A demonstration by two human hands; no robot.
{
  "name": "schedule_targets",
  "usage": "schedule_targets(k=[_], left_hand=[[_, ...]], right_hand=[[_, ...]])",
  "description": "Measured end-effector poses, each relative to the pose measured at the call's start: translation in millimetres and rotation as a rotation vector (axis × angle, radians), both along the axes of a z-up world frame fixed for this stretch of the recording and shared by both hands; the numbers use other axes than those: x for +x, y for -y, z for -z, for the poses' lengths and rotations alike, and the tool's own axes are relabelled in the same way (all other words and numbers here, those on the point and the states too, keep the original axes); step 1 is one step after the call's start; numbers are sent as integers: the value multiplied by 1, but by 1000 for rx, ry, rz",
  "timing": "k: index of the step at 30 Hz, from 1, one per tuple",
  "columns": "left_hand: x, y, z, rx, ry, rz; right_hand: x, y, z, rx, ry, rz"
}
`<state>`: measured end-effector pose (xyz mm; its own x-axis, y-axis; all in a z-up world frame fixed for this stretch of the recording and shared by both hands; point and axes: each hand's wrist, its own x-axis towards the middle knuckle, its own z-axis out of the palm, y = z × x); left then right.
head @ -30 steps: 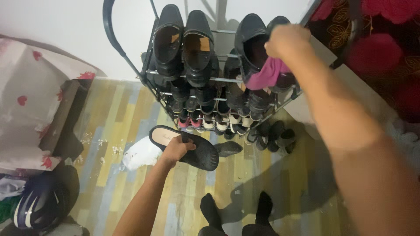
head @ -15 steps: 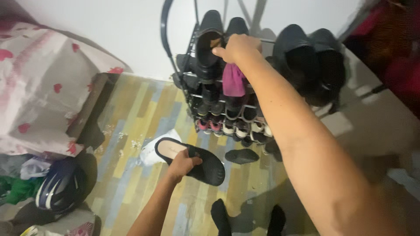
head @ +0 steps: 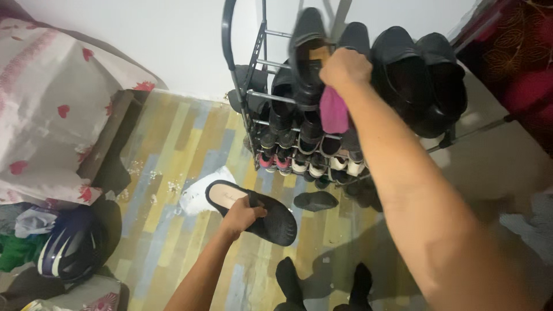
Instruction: The person wipes several pairs of shoes on a multi-tier shoe rack using a pink cloth. They remove each shoe, wipe the exterior and sole, and return it to the rack.
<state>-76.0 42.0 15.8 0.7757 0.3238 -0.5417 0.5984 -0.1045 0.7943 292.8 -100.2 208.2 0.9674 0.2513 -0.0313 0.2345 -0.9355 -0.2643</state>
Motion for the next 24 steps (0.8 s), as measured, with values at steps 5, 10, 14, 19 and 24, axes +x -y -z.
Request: schedule_targets(k=[5, 10, 14, 19, 24], left_hand=[[9, 2, -12, 20, 36, 35], [14, 1, -24, -77, 84, 2], [21, -9, -27, -292, 80, -235], [20, -24, -18, -346, 96, -343], [26, -14, -7, -341, 17, -334]], right_hand=[[0, 7, -9, -90, -69, 60], [-1, 8, -2, -54, -43, 28], [2, 7, -6, -107, -19, -6], [-5, 4, -5, -116, -8, 15], [17, 26, -2, -52, -92, -58]])
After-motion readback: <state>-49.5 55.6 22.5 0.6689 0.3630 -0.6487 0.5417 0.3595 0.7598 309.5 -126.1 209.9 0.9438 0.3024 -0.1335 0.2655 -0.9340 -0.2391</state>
